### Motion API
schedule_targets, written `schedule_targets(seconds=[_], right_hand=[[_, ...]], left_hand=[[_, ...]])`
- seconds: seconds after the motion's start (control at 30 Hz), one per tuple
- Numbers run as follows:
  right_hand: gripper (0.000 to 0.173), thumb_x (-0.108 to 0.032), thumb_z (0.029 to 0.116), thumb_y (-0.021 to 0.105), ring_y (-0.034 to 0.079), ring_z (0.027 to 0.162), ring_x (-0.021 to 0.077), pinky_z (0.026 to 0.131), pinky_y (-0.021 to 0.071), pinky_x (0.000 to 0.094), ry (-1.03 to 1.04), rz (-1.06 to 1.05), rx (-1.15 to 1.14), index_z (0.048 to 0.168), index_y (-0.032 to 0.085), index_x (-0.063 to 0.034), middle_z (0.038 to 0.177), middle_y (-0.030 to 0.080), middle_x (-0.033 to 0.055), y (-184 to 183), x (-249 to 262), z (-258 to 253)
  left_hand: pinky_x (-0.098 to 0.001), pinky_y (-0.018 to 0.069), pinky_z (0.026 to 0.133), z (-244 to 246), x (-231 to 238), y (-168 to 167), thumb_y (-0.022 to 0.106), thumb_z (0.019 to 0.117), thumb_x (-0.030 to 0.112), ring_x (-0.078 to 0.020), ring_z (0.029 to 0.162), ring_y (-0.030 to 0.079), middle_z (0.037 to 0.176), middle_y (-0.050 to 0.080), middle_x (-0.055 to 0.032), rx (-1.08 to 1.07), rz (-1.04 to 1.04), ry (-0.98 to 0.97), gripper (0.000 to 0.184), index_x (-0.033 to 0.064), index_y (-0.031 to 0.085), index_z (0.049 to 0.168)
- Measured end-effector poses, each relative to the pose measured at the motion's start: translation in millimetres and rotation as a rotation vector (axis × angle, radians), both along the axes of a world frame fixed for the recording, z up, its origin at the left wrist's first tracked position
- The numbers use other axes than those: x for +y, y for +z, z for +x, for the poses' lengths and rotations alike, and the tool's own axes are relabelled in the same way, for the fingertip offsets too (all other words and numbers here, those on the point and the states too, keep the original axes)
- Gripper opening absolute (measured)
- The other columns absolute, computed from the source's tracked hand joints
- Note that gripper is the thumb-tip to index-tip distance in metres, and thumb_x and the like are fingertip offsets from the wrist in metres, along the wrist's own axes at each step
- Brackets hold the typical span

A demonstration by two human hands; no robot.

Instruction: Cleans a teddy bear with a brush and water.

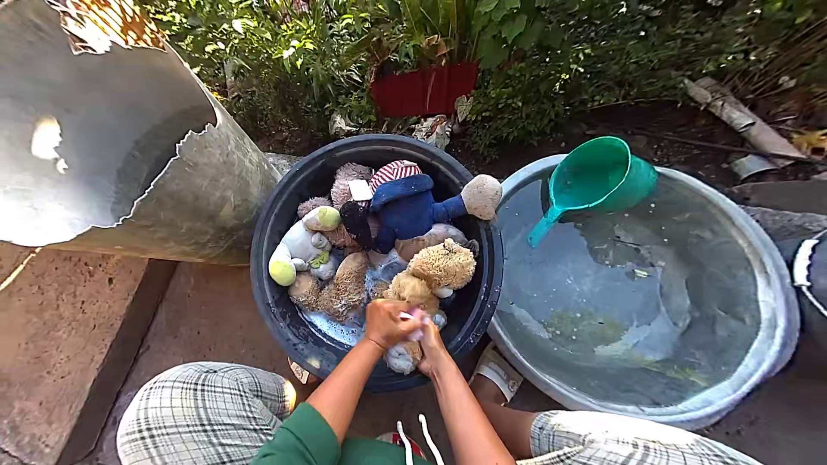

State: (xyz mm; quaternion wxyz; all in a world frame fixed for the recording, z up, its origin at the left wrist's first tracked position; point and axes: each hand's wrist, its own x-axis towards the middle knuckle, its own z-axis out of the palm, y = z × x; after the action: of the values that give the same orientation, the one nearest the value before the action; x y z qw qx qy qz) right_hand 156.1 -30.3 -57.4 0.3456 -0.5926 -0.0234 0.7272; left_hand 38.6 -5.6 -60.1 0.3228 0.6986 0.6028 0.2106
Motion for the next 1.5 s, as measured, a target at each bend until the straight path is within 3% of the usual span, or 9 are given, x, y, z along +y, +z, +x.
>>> schedule_targets(seconds=[0.1,0.3,0.43,0.6,0.8,0.97,1.17,1.37,1.5], right_hand=[[0.055,-0.049,0.1111,0.023,0.065,0.088,0.0192,0.074,0.0555,0.0389,0.003,-0.089,-0.009,0.13,0.055,-0.0096,0.103,0.065,0.0112,5,13,-1],[0.053,-0.048,0.1114,0.022,0.064,0.094,0.0189,0.077,0.0554,0.0378,-0.004,-0.114,-0.026,0.132,0.054,-0.011,0.108,0.064,0.0112,2,12,-3],[0.054,-0.048,0.1115,0.023,0.064,0.098,0.0198,0.08,0.0549,0.039,-0.004,-0.109,-0.034,0.135,0.053,-0.01,0.113,0.063,0.0127,-1,11,-4],[0.055,-0.048,0.1114,0.023,0.064,0.1,0.0211,0.082,0.0546,0.0408,-0.009,-0.103,-0.028,0.137,0.052,-0.0099,0.116,0.063,0.0137,-3,10,-3],[0.053,-0.047,0.1116,0.023,0.064,0.099,0.0195,0.082,0.0549,0.039,-0.018,-0.11,-0.015,0.136,0.053,-0.0102,0.115,0.063,0.0125,-4,12,-4],[0.052,-0.045,0.1119,0.024,0.065,0.102,0.0183,0.084,0.0553,0.0381,-0.046,-0.088,-0.001,0.137,0.053,-0.0106,0.117,0.065,0.011,-2,12,-6],[0.053,-0.046,0.1117,0.023,0.064,0.103,0.0187,0.084,0.055,0.0385,-0.058,-0.106,0.005,0.138,0.052,-0.0106,0.118,0.064,0.0118,-2,11,-4],[0.056,-0.048,0.1114,0.021,0.064,0.105,0.0201,0.086,0.0547,0.0396,-0.053,-0.108,0.01,0.139,0.051,-0.0102,0.121,0.063,0.013,-1,13,-3],[0.056,-0.047,0.1116,0.021,0.062,0.111,0.02,0.091,0.0533,0.0402,-0.034,-0.087,-0.006,0.142,0.05,-0.0106,0.127,0.062,0.0132,-5,14,-7]], left_hand=[[-0.0636,0.05,0.096,-52,23,-19,0.05,0.1031,0.053,-0.0395,0.11,0.068,0.108,0.073,-0.0219,0.214,-0.576,0.303,0.056,0.0025,0.075,0.102],[-0.0297,0.0544,0.052,-80,43,10,0.061,0.105,0.022,-0.0109,0.048,0.059,0.061,0.064,-0.0036,-0.338,-0.092,0.997,0.035,-0.0014,0.065,0.08],[-0.0591,0.0504,0.098,-91,75,22,0.072,0.0969,0.032,-0.0388,0.106,0.07,0.109,0.072,-0.0241,0.162,-0.257,0.822,0.04,-0.0025,0.069,0.117],[-0.0622,0.0414,0.111,-69,80,-36,0.08,0.0863,0.046,-0.0425,0.136,0.052,0.146,0.053,-0.027,0.433,-0.582,0.377,0.092,-0.0004,0.037,0.153],[-0.0587,0.0534,0.086,-76,39,-5,0.076,0.0901,0.043,-0.0378,0.092,0.07,0.096,0.071,-0.0221,0.182,-0.083,0.571,0.056,-0.0073,0.067,0.112],[-0.0284,0.0559,0.055,-69,18,-7,0.08,0.0899,0.02,-0.0105,0.055,0.063,0.07,0.067,-0.0055,-0.346,-0.722,0.444,0.027,-0.0021,0.067,0.096],[-0.0575,0.0415,0.112,-53,22,-88,0.072,0.0963,0.03,-0.0444,0.126,0.059,0.125,0.065,-0.0321,0.156,-0.764,0.267,0.046,-0.0098,0.068,0.119],[-0.0535,0.0264,0.124,-60,38,-99,0.062,0.1027,0.022,-0.0417,0.149,0.037,0.154,0.044,-0.0318,0.226,-0.924,0.201,0.055,-0.0122,0.048,0.144],[-0.0395,0.0535,0.08,-71,31,-77,0.057,0.1044,0.027,-0.0202,0.078,0.064,0.078,0.065,-0.014,-0.351,-0.398,0.432,0.041,-0.0068,0.067,0.082]])
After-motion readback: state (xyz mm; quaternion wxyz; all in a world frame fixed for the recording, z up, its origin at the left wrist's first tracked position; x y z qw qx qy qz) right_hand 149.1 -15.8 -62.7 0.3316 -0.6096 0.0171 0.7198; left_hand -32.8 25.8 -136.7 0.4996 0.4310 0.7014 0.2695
